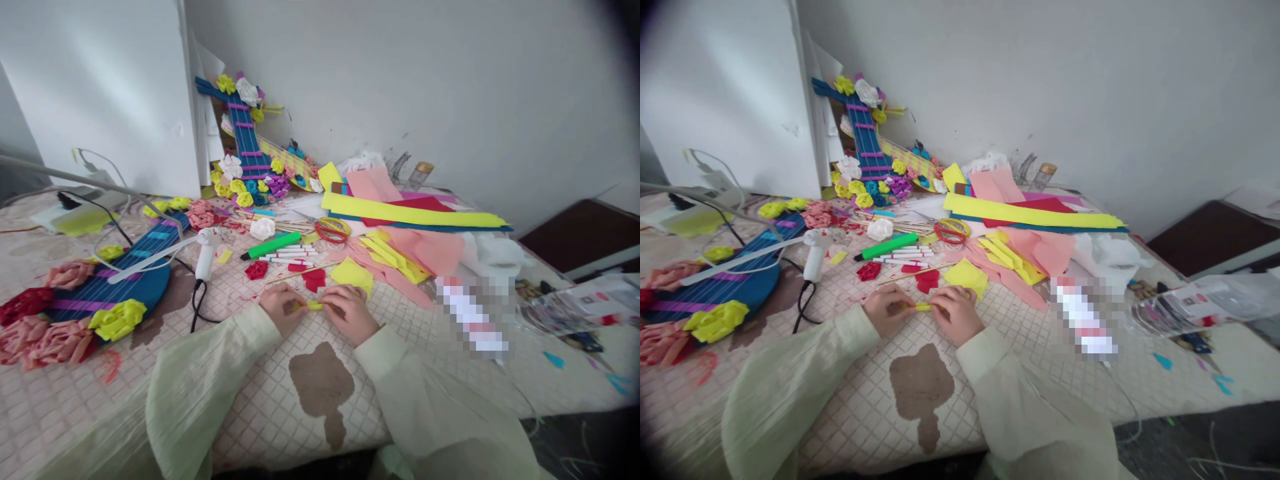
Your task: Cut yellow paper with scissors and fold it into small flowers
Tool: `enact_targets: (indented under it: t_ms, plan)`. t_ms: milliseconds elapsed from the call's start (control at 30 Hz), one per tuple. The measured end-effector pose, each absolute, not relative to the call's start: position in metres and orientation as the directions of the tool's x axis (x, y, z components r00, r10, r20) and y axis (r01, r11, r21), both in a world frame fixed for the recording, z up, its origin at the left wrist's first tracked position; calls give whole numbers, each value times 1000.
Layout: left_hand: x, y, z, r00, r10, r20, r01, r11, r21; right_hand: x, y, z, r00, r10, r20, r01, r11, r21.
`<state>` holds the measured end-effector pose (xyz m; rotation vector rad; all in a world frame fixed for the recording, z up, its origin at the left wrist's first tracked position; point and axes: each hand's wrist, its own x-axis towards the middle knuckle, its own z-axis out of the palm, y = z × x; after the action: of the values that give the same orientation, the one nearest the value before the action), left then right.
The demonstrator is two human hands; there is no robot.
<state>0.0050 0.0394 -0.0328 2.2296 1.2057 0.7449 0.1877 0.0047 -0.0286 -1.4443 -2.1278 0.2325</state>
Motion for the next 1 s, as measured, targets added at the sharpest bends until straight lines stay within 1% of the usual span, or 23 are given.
enact_targets:
  t_ms: [100, 200, 300, 433, 567, 633, 867, 933, 1000]
  plan:
    - [5, 42, -33, 454, 864, 219, 581, -473, 662, 188, 7, -29, -236, 910, 341, 818, 376, -436]
    - [5, 42, -34, 442, 866, 234, 603, -480, 637, 188, 7, -29, -214, 919, 332, 837, 348, -422]
    - [4, 43, -35, 455, 859, 236, 609, -493, 622, 188, 6, -30, -199, 926, 322, 838, 331, -433]
    - [4, 42, -33, 478, 842, 249, 597, -520, 611, 186, 6, -28, -171, 936, 309, 811, 312, -495]
    - [5, 39, -30, 458, 867, 195, 636, -473, 610, 184, 7, -23, -170, 942, 290, 749, 315, -583]
    - [5, 37, -29, 438, 882, 174, 639, -442, 630, 183, 7, -20, -172, 948, 266, 716, 306, -627]
    - [4, 38, -30, 491, 860, 141, 560, -435, 705, 183, 12, -21, -191, 954, 230, 559, 299, -774]
    - [3, 40, -32, 470, 875, 118, 523, -384, 760, 183, 13, -21, -195, 957, 213, 527, 286, -800]
    - [3, 40, -33, 415, 907, 77, 479, -290, 829, 182, 14, -21, -178, 961, 210, 511, 273, -815]
